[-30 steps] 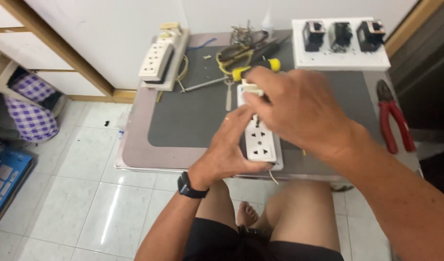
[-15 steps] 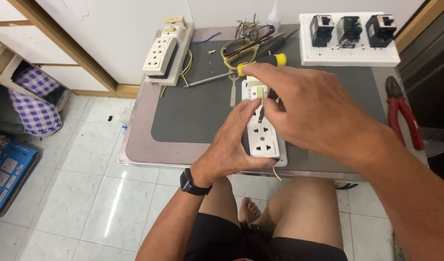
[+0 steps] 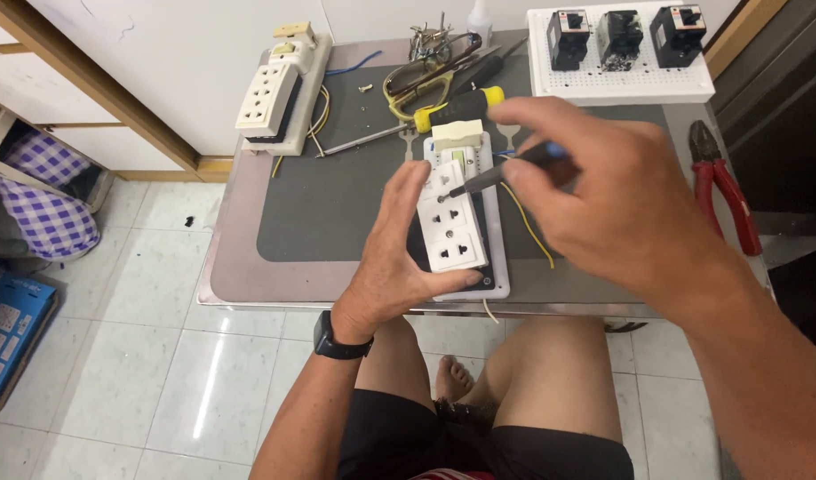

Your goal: The person disassembles a white power strip, removes the front cover, and uses a screwdriver to adjust internal wiring and terminals. They manipulate yellow and blue wires and tighten screws on the metal contacts before setting the cover aside.

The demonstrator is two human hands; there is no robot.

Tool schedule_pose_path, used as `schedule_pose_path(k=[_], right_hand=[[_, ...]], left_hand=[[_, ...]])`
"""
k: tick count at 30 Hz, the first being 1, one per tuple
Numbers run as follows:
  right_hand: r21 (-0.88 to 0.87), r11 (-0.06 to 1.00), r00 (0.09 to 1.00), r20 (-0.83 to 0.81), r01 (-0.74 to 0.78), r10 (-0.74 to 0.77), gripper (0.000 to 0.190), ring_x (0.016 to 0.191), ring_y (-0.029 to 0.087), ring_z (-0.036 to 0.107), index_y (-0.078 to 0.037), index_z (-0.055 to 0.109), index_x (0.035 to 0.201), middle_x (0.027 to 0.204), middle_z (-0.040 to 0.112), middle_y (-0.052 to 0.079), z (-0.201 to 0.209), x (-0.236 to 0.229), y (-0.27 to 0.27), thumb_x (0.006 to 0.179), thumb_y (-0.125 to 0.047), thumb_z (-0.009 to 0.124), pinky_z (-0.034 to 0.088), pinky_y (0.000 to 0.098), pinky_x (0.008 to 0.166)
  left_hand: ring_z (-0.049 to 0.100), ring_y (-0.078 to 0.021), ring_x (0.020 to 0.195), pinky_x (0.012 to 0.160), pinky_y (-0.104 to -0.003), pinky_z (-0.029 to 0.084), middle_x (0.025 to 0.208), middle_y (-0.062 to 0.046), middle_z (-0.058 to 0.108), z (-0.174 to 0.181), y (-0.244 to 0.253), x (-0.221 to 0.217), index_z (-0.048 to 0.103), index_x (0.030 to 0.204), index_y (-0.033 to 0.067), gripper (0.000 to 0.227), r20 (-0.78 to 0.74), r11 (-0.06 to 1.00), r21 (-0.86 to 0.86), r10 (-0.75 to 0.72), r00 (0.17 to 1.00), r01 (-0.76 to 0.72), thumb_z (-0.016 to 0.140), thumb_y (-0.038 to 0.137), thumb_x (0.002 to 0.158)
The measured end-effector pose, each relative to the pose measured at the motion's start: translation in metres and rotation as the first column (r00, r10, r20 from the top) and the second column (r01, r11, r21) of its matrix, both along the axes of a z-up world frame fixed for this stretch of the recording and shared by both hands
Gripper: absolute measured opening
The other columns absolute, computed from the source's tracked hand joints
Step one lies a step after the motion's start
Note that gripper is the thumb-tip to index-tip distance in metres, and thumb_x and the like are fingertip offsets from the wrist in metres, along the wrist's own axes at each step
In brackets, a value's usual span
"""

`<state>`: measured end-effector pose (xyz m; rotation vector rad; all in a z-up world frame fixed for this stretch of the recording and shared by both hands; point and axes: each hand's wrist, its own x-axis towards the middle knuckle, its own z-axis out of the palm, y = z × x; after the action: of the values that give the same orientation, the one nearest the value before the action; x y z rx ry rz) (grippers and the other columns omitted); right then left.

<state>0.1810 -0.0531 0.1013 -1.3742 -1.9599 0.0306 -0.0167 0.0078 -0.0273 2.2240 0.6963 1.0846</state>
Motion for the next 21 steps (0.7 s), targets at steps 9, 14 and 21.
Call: schedule_pose_path(k=[9,14,21], right_hand=[[-0.014,0.958,0.831,-0.493,0.288,-0.257,0.024,0.068,0.024,0.068,0.011,0.061,0.123,0.090,0.065,0.018,-0.058,0.037,-0.040,0.100,0.003,0.060,0.052,0.0272,0.055],[-0.145,0.863,0.518,-0.747,0.484,-0.417,0.019,0.065,0.016,0.068,-0.003,0.062,0.113,0.083,0.064,0.006,-0.132,0.052,-0.067,0.096,-0.011,0.060,0.051,0.0222,0.064],[0.084,0.887,0.675,-0.682,0.454,-0.281,0.017,0.104,0.027,0.067,0.005,0.065,0.102,0.096,0.070,0.016,-0.170,0.059,-0.100,0.091,-0.006,0.059,0.058,0.0340,0.091]], left_hand=[[0.030,-0.0278,0.147,0.120,-0.044,0.026,0.156,-0.014,0.032,0.013,-0.005,-0.001,0.021,0.151,0.0051,0.103,0.112,0.978,-0.211,0.023,0.993,0.001,0.077,0.043,0.074],[0.034,-0.0284,0.144,0.120,-0.045,0.024,0.153,-0.015,0.039,0.011,-0.001,0.004,0.031,0.148,0.0035,0.098,0.005,0.996,-0.059,0.060,0.998,-0.060,0.078,0.044,0.071],[0.033,-0.0352,0.141,0.111,-0.047,0.031,0.149,-0.021,0.035,0.075,0.007,0.060,0.030,0.145,0.0042,0.099,-0.357,0.989,0.063,-0.101,0.929,0.132,0.082,0.038,0.069]])
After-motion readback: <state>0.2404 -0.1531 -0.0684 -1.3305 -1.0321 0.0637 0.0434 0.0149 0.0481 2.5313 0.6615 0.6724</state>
